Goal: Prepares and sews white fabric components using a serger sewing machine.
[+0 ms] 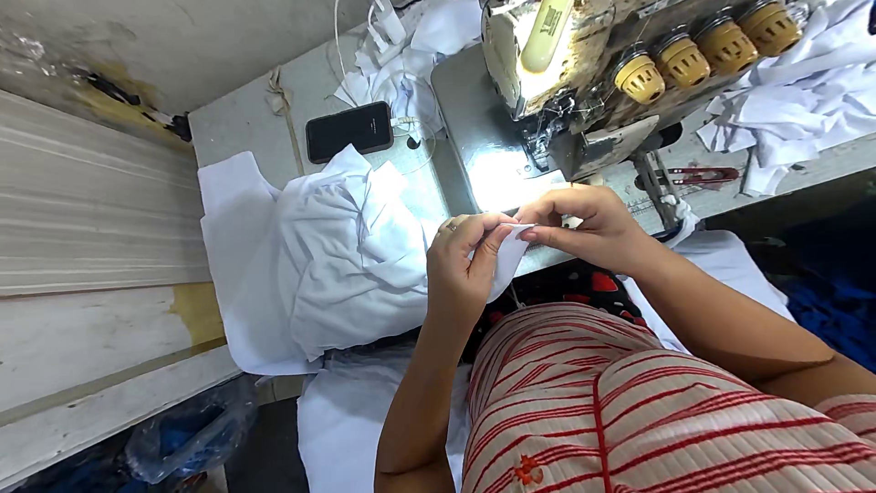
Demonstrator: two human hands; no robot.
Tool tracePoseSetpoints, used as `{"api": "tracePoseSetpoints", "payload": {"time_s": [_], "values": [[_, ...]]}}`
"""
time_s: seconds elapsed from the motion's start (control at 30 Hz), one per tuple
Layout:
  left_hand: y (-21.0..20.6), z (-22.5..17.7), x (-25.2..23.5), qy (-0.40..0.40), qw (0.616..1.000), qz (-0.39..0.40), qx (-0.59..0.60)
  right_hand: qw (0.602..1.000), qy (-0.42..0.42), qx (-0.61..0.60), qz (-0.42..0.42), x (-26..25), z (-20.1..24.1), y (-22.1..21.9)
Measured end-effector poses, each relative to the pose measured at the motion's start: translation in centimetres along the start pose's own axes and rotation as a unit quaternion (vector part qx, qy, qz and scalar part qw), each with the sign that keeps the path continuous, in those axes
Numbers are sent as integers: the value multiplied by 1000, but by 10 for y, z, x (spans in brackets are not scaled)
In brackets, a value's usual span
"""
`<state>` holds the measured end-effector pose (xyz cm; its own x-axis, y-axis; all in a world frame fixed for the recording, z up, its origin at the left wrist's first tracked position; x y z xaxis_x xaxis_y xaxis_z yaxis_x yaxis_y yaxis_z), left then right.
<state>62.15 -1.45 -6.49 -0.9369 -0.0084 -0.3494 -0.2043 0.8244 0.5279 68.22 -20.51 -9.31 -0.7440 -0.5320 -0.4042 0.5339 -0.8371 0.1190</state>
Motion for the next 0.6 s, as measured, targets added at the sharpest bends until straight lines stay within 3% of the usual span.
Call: {"api": "tracePoseSetpoints", "payload": {"time_s": [0.27, 0.5, 0.6], "values": [[-4, 4, 3, 25, 1000, -15, 3, 1000, 6, 9, -13, 0, 0, -4], [-1, 8, 8, 108, 983, 31, 143, 999, 23, 30, 19, 0, 6, -2], [-3, 6, 12, 137, 976, 0, 167, 1000, 13, -13, 18, -1, 10, -6]]}}
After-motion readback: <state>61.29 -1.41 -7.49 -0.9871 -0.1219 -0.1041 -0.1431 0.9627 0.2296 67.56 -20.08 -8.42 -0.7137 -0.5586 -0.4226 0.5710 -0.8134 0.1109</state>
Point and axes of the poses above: each hand's wrist, its own x-axis away from the middle knuckle, its own y-axis out of the back of the hand, z = x × y, the point moved 1 cm from there along -x, towards the middle knuckle, and after that the axes turned 10 degrees about -x, right-handed, at the moved point
